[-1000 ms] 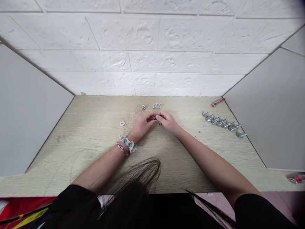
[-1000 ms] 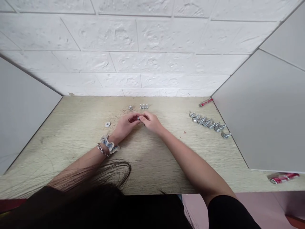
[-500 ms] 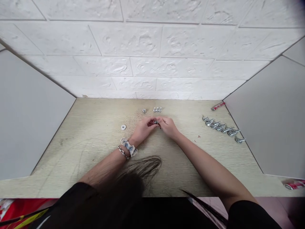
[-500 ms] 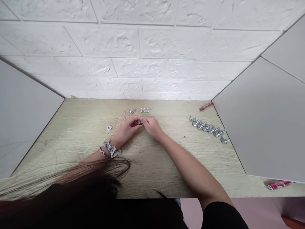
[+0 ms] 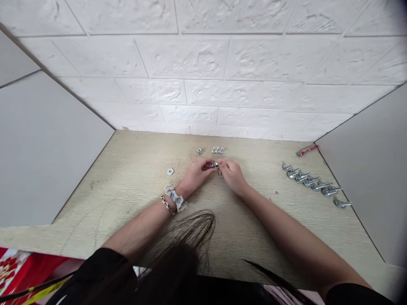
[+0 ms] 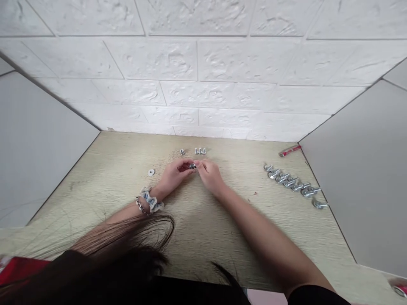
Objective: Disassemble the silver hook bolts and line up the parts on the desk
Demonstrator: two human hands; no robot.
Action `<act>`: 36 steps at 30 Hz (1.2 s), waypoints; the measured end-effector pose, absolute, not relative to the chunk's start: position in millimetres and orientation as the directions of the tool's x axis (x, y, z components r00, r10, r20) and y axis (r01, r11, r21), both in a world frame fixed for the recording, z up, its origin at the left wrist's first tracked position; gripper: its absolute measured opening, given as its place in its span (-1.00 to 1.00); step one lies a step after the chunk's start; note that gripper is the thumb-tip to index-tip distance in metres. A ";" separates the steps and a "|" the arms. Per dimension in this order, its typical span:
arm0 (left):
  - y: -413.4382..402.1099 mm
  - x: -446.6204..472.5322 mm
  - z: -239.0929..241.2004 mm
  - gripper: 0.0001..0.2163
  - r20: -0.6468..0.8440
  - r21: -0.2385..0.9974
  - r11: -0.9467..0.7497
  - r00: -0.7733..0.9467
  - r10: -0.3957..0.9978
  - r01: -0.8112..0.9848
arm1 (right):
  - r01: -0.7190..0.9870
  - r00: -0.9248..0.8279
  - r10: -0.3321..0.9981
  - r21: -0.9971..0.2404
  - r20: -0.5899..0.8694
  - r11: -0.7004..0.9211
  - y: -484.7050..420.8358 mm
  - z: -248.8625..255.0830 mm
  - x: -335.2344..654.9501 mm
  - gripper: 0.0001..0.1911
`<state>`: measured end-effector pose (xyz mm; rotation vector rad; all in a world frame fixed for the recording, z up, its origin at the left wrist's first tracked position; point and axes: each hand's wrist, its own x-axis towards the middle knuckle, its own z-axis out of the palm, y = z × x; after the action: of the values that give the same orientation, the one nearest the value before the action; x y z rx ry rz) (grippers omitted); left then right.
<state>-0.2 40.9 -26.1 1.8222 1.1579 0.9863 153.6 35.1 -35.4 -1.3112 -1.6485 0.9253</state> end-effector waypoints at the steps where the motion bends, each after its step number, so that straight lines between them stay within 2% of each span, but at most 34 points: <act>1: 41.2 -0.4 -26.9 -0.80 0.211 0.884 -0.310 0.291 0.933 0.350 | 0.402 -0.121 0.978 -0.892 0.171 0.206 35.0 -34.9 153.2 -0.49; 4: 43.3 -0.8 -30.4 -0.80 0.211 0.893 -0.310 0.305 0.929 0.326 | 0.420 -0.133 0.975 -0.881 0.176 0.216 36.2 -34.8 153.9 -0.53; 8: 45.0 -0.2 -31.7 -0.80 0.209 0.887 -0.310 0.302 0.930 0.341 | 0.310 -0.155 0.984 -0.941 0.090 0.135 37.5 -37.6 156.9 -0.93; 9: 44.7 0.2 -31.1 -0.79 0.211 0.881 -0.313 0.298 0.931 0.354 | 0.271 -0.150 0.986 -0.956 0.074 0.113 37.6 -38.3 157.2 -0.94; 11: 43.5 0.8 -29.4 -0.78 0.221 0.868 -0.328 0.302 0.927 0.373 | 0.226 -0.127 0.990 -0.970 0.061 0.088 37.3 -38.8 157.0 -0.88; 13: 42.3 1.2 -28.3 -0.79 0.234 0.858 -0.349 0.318 0.918 0.376 | 0.251 -0.110 0.991 -0.963 0.074 0.100 37.0 -38.0 155.5 -0.93; 16: 42.2 1.1 -29.3 -0.80 0.256 0.845 -0.377 0.331 0.908 0.380 | 0.360 -0.140 0.983 -0.919 0.120 0.163 36.8 -35.6 153.1 -0.65; 18: 43.0 0.7 -31.0 -0.80 0.261 0.840 -0.380 0.325 0.909 0.387 | 0.405 -0.171 0.975 -0.892 0.144 0.203 36.9 -34.8 152.4 -0.55; 20: 43.9 0.6 -32.3 -0.81 0.253 0.845 -0.370 0.320 0.913 0.386 | 0.424 -0.178 0.972 -0.880 0.152 0.215 37.3 -35.0 153.0 -0.57; 22: 44.3 0.7 -32.4 -0.83 0.242 0.855 -0.358 0.323 0.915 0.375 | 0.390 -0.178 0.974 -0.899 0.137 0.198 38.0 -36.2 154.2 -0.73; 24: 44.4 1.1 -31.6 -0.83 0.241 0.861 -0.359 0.331 0.912 0.361 | 0.279 -0.171 0.980 -0.949 0.101 0.147 39.4 -38.0 155.5 -0.89; 27: 44.9 1.4 -30.7 -0.82 0.243 0.859 -0.367 0.347 0.906 0.356 | 0.105 -0.132 0.991 -0.993 0.035 0.049 42.2 -40.4 156.6 -0.79; 29: 45.8 1.5 -30.8 -0.82 0.243 0.855 -0.370 0.350 0.905 0.363 | 0.096 -0.107 0.994 -0.995 0.006 0.016 43.6 -40.9 156.6 -0.82; 33: 46.9 1.2 -31.5 -0.83 0.256 0.845 -0.382 0.343 0.903 0.374 | 0.238 -0.111 0.994 -0.970 0.024 0.050 43.4 -39.3 156.2 -0.51; 36: 47.1 1.0 -31.6 -0.83 0.279 0.832 -0.405 0.345 0.896 0.380 | 0.323 -0.130 0.989 -0.940 0.068 0.107 42.7 -38.2 156.4 -0.42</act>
<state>1.0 47.1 -31.6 1.9440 1.1130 0.9914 156.4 42.7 -38.2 -1.3237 -1.5842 1.0492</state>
